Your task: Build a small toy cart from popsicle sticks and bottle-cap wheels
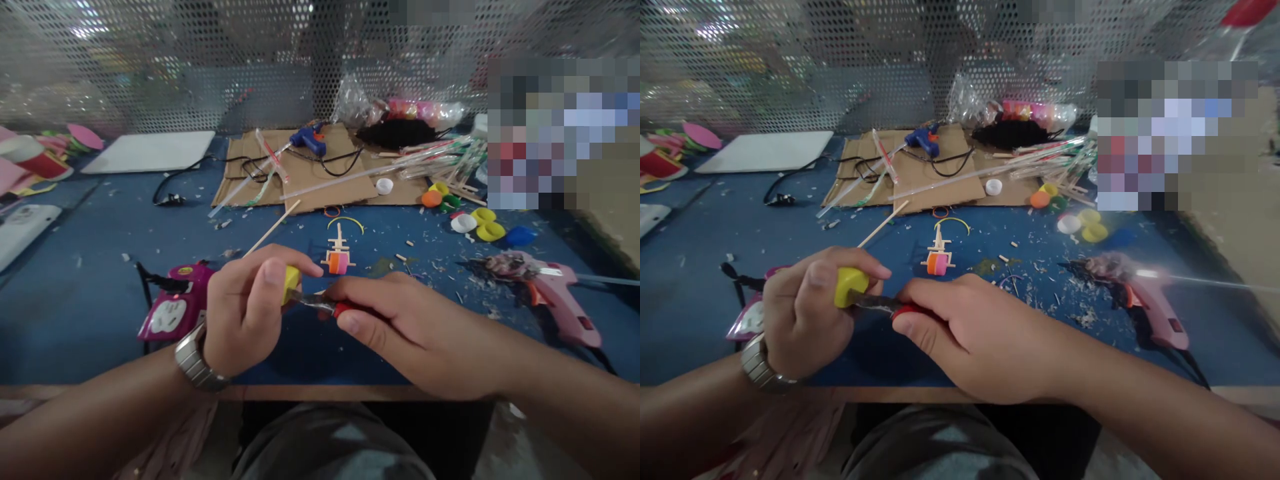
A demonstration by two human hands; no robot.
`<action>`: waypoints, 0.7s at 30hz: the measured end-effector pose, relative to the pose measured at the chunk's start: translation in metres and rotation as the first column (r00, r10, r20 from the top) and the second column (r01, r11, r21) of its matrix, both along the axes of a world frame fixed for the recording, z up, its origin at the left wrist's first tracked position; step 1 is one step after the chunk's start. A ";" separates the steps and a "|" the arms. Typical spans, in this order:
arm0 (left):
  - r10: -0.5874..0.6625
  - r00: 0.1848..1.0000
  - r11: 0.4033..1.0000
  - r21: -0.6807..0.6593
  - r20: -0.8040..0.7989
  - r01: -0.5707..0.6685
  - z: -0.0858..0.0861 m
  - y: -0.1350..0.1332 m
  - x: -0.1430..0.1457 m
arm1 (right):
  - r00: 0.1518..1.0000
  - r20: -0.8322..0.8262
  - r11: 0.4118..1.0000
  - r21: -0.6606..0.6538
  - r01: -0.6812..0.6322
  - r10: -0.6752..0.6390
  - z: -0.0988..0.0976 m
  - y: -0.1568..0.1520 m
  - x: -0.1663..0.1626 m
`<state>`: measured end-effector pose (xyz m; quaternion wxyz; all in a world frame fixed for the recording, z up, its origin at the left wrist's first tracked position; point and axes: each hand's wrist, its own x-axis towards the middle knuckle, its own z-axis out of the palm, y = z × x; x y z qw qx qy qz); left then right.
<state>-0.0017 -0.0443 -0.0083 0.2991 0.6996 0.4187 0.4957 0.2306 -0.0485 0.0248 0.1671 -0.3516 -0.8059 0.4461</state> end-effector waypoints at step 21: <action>-0.119 0.960 0.974 -0.219 -0.253 0.063 0.005 0.013 0.007 | 0.756 0.571 0.664 0.704 -0.251 -0.319 0.014 -0.024 0.001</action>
